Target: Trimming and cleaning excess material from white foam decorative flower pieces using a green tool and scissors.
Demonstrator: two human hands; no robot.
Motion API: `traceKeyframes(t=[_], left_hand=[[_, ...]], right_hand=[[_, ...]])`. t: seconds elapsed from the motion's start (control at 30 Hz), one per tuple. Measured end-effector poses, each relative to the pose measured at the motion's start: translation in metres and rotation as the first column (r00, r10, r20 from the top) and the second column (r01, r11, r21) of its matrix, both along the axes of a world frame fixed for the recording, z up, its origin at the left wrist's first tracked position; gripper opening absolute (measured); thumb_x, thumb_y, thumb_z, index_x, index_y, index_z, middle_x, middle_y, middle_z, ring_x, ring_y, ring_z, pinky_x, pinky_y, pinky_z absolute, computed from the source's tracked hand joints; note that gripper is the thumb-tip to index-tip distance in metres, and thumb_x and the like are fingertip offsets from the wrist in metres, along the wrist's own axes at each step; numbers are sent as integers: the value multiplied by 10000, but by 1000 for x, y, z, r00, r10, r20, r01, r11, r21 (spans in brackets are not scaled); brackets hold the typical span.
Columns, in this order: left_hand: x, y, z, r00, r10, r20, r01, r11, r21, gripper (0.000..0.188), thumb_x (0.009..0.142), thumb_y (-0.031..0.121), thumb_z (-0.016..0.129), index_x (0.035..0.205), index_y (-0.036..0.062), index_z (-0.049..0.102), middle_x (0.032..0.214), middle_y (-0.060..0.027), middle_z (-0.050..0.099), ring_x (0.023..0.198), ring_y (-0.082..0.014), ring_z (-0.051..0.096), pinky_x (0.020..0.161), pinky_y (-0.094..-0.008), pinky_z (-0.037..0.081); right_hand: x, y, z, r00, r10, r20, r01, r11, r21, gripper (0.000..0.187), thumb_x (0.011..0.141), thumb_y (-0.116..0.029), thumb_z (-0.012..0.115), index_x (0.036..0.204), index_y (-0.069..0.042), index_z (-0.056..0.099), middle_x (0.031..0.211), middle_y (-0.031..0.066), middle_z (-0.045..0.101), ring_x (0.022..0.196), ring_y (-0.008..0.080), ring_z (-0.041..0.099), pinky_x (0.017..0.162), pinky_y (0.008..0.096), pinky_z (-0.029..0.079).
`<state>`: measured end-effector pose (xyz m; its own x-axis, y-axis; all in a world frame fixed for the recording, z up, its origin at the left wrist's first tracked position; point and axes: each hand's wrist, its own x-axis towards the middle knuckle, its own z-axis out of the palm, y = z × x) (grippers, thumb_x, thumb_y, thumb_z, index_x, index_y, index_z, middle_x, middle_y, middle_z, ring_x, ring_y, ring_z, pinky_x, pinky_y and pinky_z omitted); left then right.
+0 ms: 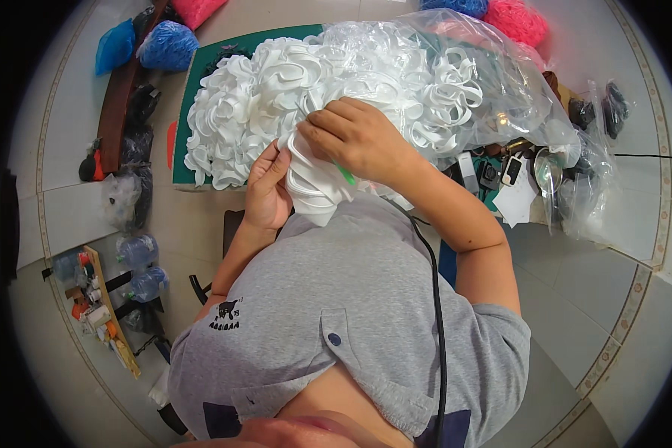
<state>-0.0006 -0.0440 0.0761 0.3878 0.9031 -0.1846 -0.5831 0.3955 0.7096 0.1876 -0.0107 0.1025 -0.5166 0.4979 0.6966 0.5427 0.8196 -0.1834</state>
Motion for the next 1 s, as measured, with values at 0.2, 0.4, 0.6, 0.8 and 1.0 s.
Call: traceKeyframes(t=[0.2, 0.4, 0.6, 0.8, 1.0], left_hand=[[-2, 1, -2, 999, -13, 47, 14, 999, -30, 276, 934, 159, 507, 1163, 7, 533, 1083, -66, 611, 970, -133, 591, 849, -274, 470], [-5, 3, -3, 992, 24, 127, 0, 983, -184, 291, 926, 161, 494, 1171, 6, 525, 1096, -104, 606, 997, -183, 598, 882, -331, 480], [-6, 2, -3, 957, -123, 261, 191, 948, -255, 337, 932, 221, 469, 1195, 14, 502, 1098, -110, 600, 982, -192, 604, 877, -321, 479], [-15, 2, -5, 916, -116, 385, 272, 883, -382, 366, 932, 238, 453, 1194, -11, 507, 1127, -131, 597, 1011, -233, 597, 899, -352, 470], [-23, 5, -16, 854, -120, 506, 343, 861, -374, 364, 921, 229, 454, 1173, -26, 518, 1117, -148, 604, 1006, -257, 600, 904, -373, 470]], right_hand=[[11, -4, 4, 985, -32, -172, 23, 998, -53, 309, 637, 16, 701, 937, -16, 636, 837, 78, 633, 686, 215, 596, 590, 301, 489], [12, -13, 12, 932, -137, -335, 135, 990, -30, 299, 657, 42, 693, 945, -21, 646, 813, 91, 640, 665, 212, 607, 573, 297, 488], [2, -7, 9, 993, 106, 53, -108, 994, 28, 371, 640, -111, 669, 999, -24, 632, 925, 80, 609, 762, 211, 592, 662, 314, 486], [2, -7, 8, 994, 113, 13, -114, 991, 69, 408, 617, -123, 665, 1012, -29, 636, 928, 81, 615, 736, 204, 587, 638, 303, 479], [6, -13, 15, 992, 94, -89, -94, 996, -3, 389, 632, -105, 686, 1012, -37, 640, 919, 77, 628, 718, 203, 592, 619, 302, 478]])
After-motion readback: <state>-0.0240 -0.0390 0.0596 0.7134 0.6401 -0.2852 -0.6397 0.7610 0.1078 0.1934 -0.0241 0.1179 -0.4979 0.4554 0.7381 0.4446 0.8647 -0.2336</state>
